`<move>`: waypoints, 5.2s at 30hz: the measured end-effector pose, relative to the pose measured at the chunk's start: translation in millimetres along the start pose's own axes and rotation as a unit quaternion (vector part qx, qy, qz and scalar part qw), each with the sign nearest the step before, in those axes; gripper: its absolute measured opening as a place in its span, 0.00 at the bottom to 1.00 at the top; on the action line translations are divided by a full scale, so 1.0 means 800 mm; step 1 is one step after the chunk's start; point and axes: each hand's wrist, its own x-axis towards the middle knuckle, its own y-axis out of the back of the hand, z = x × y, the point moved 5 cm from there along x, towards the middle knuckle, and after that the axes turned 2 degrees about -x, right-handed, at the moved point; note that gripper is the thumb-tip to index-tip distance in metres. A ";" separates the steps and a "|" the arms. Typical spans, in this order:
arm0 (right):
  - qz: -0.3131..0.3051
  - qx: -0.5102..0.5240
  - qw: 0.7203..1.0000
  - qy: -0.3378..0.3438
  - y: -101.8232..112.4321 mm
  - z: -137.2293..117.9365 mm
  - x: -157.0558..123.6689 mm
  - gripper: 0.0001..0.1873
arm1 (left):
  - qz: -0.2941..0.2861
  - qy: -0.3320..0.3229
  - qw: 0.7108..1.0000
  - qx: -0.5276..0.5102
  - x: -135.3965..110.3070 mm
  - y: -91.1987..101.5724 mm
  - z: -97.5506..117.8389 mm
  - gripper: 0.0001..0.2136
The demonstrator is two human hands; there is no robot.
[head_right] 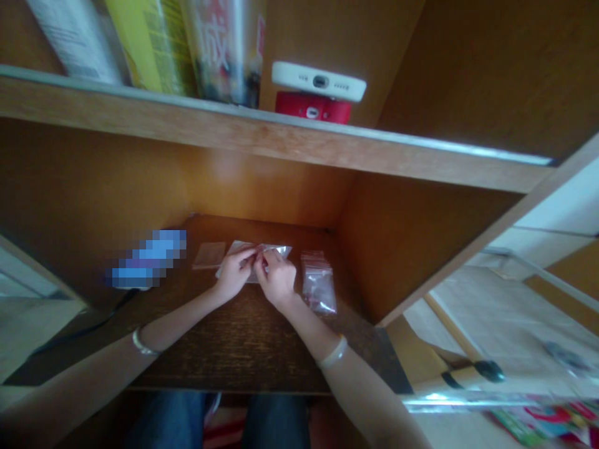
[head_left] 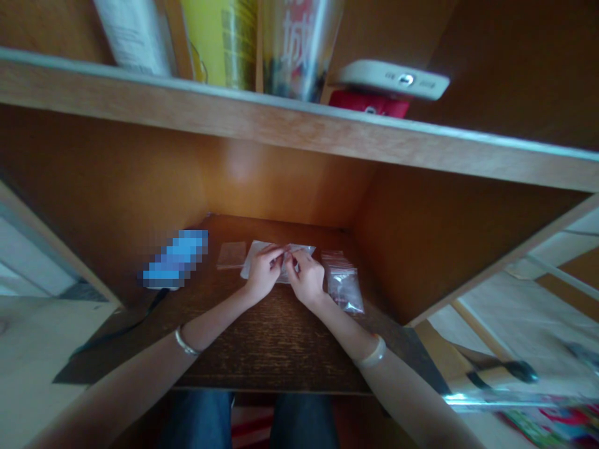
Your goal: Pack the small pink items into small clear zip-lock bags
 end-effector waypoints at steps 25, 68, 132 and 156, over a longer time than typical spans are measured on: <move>-0.205 0.639 0.654 -0.349 -0.055 0.012 -0.001 0.18 | -0.077 -0.156 0.946 0.272 0.004 -0.002 -0.003 0.13; -0.106 0.155 0.971 -0.150 -0.046 0.036 0.003 0.14 | 0.013 -0.146 0.972 0.182 -0.001 0.005 0.010 0.07; 0.155 0.304 0.902 -0.263 -0.022 0.064 0.004 0.17 | -0.013 0.024 0.999 -0.045 0.011 0.002 -0.044 0.10; 0.130 0.374 0.891 -0.222 -0.032 0.059 0.006 0.10 | 0.052 0.001 0.999 0.007 0.013 0.014 -0.053 0.10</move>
